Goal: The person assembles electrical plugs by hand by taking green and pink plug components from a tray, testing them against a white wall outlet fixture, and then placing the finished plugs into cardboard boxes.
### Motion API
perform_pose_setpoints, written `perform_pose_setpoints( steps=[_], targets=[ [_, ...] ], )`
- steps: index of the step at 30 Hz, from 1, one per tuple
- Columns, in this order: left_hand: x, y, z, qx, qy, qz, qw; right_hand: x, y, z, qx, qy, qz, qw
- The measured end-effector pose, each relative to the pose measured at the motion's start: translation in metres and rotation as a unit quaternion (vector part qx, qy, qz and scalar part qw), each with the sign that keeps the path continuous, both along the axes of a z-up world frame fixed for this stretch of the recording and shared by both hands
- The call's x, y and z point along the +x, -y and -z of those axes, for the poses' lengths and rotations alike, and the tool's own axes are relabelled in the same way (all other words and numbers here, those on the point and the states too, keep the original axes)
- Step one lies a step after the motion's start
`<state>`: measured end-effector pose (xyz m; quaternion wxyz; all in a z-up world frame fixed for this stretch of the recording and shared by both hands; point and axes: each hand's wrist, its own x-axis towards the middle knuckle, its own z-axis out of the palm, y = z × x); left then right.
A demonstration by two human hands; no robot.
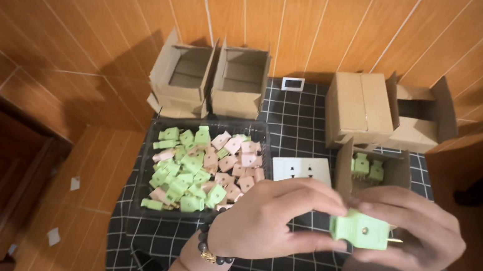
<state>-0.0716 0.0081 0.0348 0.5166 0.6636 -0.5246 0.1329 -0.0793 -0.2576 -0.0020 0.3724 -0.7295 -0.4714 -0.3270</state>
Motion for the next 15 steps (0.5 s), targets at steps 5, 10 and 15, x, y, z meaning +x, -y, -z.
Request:
perform_pose_setpoints(
  steps=[5,10,15],
  targets=[
    [0.025,0.007,0.018,0.002,-0.021,-0.04,0.999,0.005,-0.005,-0.007,0.029,-0.094,0.091,0.991],
    [0.049,0.012,0.039,0.021,-0.013,-0.063,0.998,0.023,0.002,0.005,0.042,-0.078,0.09,0.992],
    [0.062,0.009,0.036,0.025,-0.02,-0.138,0.99,0.031,-0.017,0.005,0.045,-0.04,0.084,0.995]
  ],
)
